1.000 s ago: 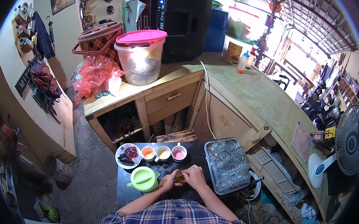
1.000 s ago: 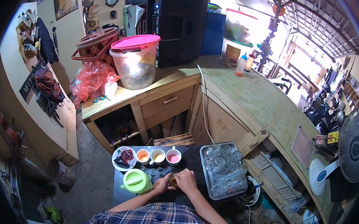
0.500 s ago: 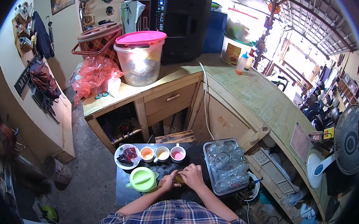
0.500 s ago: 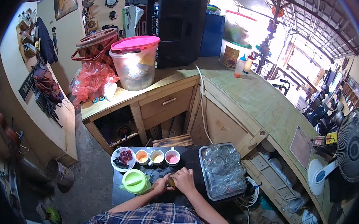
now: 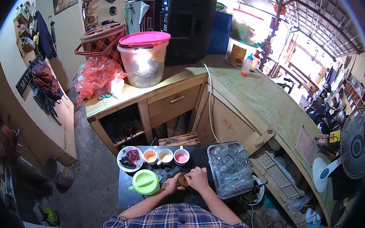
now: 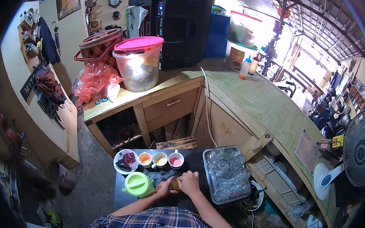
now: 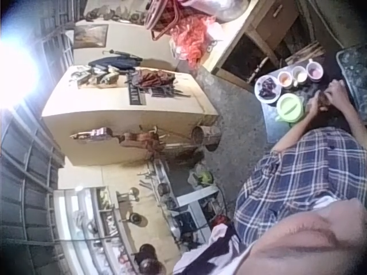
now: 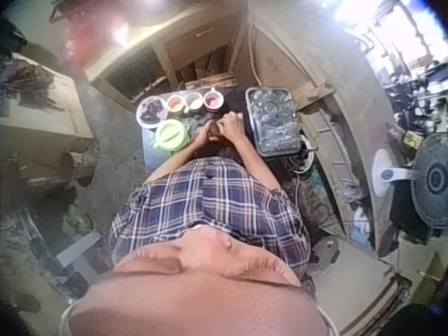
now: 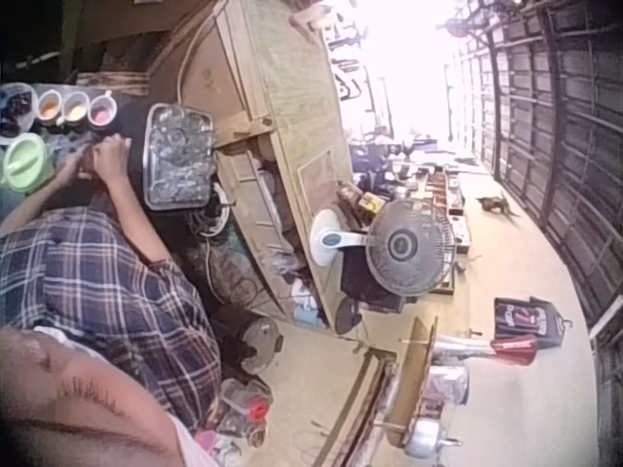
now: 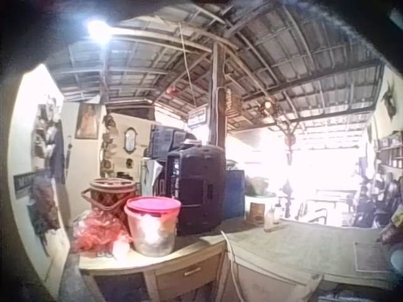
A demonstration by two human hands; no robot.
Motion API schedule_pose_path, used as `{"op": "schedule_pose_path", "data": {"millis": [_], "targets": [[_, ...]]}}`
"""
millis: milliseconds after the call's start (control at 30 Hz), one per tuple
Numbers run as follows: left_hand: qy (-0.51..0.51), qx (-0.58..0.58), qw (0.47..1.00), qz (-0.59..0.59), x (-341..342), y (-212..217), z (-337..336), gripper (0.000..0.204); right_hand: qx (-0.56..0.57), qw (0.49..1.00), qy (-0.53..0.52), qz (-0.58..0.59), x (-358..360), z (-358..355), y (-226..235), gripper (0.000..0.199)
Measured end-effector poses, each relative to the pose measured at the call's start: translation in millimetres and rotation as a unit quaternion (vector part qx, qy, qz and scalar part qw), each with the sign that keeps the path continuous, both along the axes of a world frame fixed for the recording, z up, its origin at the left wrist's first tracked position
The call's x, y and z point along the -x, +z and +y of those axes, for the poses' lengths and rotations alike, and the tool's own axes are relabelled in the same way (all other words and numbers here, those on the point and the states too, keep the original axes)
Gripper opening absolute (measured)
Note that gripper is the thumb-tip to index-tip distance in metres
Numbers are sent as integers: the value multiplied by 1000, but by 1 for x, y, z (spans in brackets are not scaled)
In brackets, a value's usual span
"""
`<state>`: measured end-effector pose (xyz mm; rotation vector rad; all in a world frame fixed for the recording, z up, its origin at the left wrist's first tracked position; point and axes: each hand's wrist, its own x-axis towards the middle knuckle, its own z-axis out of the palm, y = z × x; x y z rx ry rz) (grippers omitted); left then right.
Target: The recorder is assembling small food portions by placing ingredients into plastic cups using a spoon.
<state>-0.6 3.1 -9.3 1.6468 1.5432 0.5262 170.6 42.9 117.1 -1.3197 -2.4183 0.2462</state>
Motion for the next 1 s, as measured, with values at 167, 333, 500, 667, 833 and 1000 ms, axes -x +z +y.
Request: {"op": "schedule_pose_path", "data": {"millis": [167,333,500,667,833,1000], "targets": [[6,1,1000,4,1,10,-3,92,-17,1000,3,8,3,-2,10,10],[-2,-7,1000,-7,0,9,-2,90,30,998,22,45,1,1,2,11],[10,13,1000,-10,-2,4,0,90,71,992,57,82,-1,4,-9,10],[0,15,999,-32,-3,4,2,89,58,995,52,66,-4,5,-18,9],[-2,13,999,-30,0,-2,1,89,6,999,23,46,3,6,-7,10],[-1,10,1000,12,0,3,1,90,-33,999,0,27,8,5,-1,10]]}}
